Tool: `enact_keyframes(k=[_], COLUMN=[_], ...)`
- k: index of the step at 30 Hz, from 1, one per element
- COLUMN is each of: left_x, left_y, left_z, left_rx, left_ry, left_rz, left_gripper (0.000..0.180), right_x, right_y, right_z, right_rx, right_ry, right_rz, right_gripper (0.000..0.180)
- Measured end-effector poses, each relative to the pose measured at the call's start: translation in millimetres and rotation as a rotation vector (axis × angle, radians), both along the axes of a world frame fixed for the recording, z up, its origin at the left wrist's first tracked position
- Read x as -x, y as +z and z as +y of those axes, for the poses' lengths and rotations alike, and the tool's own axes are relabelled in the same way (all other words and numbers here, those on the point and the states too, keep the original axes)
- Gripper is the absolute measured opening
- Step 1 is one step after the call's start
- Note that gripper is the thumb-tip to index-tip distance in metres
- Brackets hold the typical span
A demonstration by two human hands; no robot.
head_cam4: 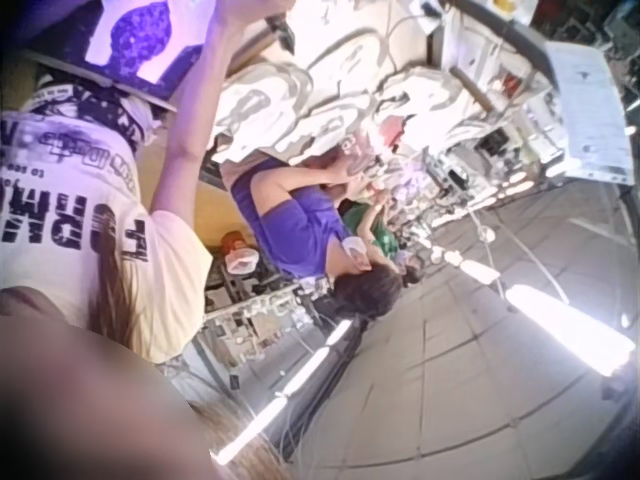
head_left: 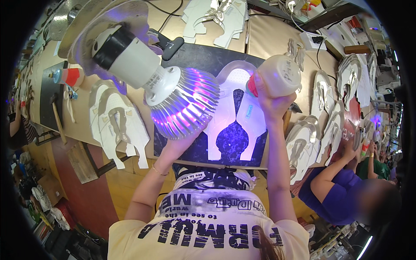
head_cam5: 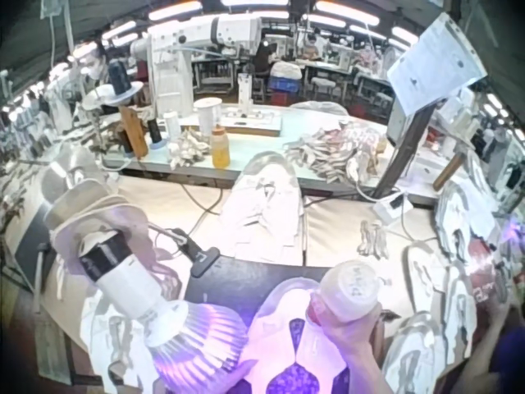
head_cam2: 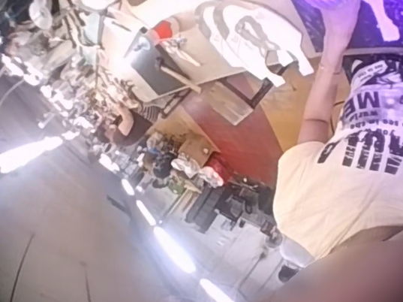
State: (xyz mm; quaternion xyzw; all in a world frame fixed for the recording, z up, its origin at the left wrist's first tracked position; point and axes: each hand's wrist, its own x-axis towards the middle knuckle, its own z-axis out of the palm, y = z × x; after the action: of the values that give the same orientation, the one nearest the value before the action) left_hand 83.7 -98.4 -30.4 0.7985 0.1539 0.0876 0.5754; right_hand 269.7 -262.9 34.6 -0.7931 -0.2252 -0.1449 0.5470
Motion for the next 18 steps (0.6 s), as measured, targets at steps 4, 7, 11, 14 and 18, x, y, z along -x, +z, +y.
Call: enact_keyframes(k=[4,7,11,14,18], left_x=[-3.2,-4.5,-6.5,-5.8,-2.1], left_y=[9.1,14.4,18.9,17.0,8.2], left_z=[-1.8,-2.5,-2.4,-2.3,-2.7], left_rx=[0.054,0.099,0.125,0.107,-0.048], left_ry=[0.022,0.036,0.053,0.053,-0.030], left_rz=[0.002,-0.005,0.036,0.044,-0.001], left_gripper=[0.047,0.046,0.046,0.047,0.049], right_x=[8.6,12.6,2.0,-5.6,-2.6], right_y=[2.1,3.9,6.9,4.5,-9.3], right_z=[-6.7,-9.0,-5.4,-4.4,-11.4], right_rx=[0.093,0.051,-0.142,-0.075,0.099], right_ry=[0.063,0.039,-0.055,-0.032,-0.030], right_rz=[0.052,0.118,0.174,0.091,0.028], right_gripper=[0.040,0.040,0.039,0.042,0.048])
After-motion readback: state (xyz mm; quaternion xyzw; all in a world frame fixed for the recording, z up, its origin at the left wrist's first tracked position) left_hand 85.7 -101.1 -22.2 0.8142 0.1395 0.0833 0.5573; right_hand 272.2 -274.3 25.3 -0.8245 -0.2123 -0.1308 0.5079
